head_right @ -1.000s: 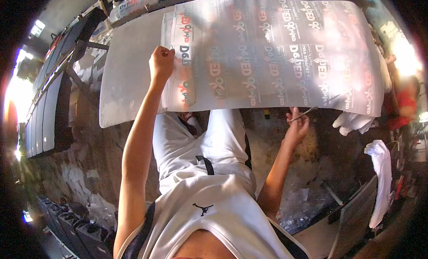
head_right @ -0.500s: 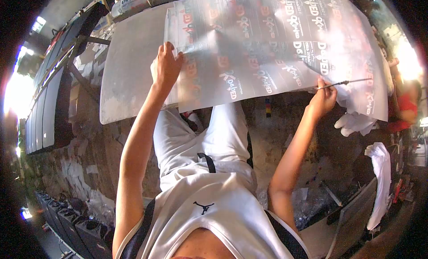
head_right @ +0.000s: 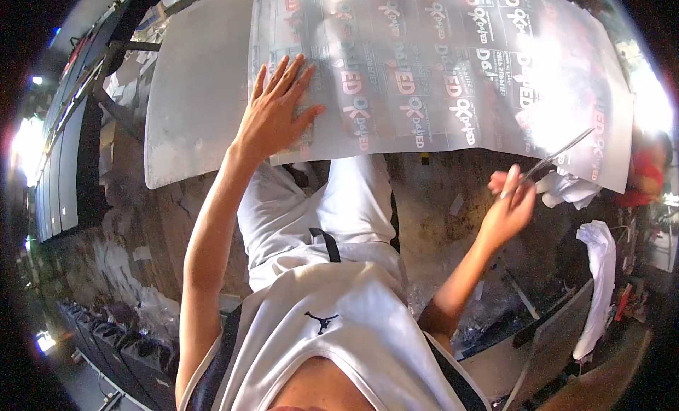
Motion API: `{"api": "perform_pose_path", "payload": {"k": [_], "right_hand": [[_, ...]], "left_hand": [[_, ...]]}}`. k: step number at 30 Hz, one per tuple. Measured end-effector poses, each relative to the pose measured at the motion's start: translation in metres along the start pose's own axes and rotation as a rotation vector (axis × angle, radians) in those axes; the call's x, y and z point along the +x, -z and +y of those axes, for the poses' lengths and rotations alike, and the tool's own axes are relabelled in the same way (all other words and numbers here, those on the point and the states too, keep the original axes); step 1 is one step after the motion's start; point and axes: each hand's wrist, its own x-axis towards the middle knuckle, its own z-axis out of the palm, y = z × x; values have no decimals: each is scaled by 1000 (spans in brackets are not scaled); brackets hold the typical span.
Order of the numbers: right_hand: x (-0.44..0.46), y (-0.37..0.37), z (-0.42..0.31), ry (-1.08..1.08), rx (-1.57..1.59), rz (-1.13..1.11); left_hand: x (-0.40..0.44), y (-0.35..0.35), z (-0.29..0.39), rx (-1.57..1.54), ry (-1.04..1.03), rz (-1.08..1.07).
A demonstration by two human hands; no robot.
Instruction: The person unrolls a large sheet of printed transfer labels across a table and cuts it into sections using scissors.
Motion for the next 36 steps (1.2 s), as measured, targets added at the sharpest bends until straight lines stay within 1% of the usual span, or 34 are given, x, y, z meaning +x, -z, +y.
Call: {"api": "perform_pose_path", "payload": {"k": [1, 2, 3, 4, 5, 6, 7, 8, 10, 11, 13, 14, 16, 18, 20, 22, 24, 25, 28, 32, 36], "right_hand": [[-23, 4, -14, -66, 131, -88], [-47, 7, -27, -134, 182, -210], [-68, 10, -39, -204, 293, -372], [-87, 15, -48, -351, 287, -534], [-104, 18, -55, -366, 212, -718], [-118, 19, -65, -381, 216, -843], [-128, 18, -82, -524, 178, -905], [-141, 24, -71, -593, 336, -979], [-149, 31, -66, -589, 362, -1124], [-150, 31, -64, -598, 359, -1123], [-151, 32, -60, -500, 233, -1280], [-155, 30, -62, -504, 228, -1279], [-164, 21, -67, -740, 231, -1200], [-171, 18, -57, -740, 203, -1232], [-176, 7, -57, -585, 208, -1207], [-175, -6, -67, -628, 200, -1213], [-176, -19, -70, -718, 316, -1162], [-176, -23, -67, -678, 358, -1186], [-181, -40, -64, -666, 433, -1152], [-179, -47, -67, -684, 428, -1118], [-175, -45, -66, -685, 455, -1138]], "left_hand": [[0, 1, 0, -4, 0, -10], [1, 2, 0, -22, 8, -16], [2, 3, 3, -41, 14, -27], [3, 1, 3, -47, 5, -39], [2, -1, 2, -65, 8, -17], [1, -3, 3, -84, 12, 5], [0, -2, 3, -92, 14, 7], [0, -1, 2, -96, 11, -2], [1, 0, -1, -107, -3, 2], [0, 2, -1, -152, -5, 7], [-1, 6, -4, -137, -35, 10], [-2, 6, -4, -119, -64, 19], [-2, 7, -2, -76, -64, 6], [-2, 9, -1, -29, -62, -7], [-4, 12, 0, 16, -93, -72], [-6, 4, -4, -29, -88, -85], [-7, 2, -5, -71, -86, -93], [-7, 5, -4, -79, -92, -87], [-8, 4, -4, -112, -89, -63], [-8, 4, -3, -102, -77, -64], [-7, 2, -3, -83, -69, -83]]}}
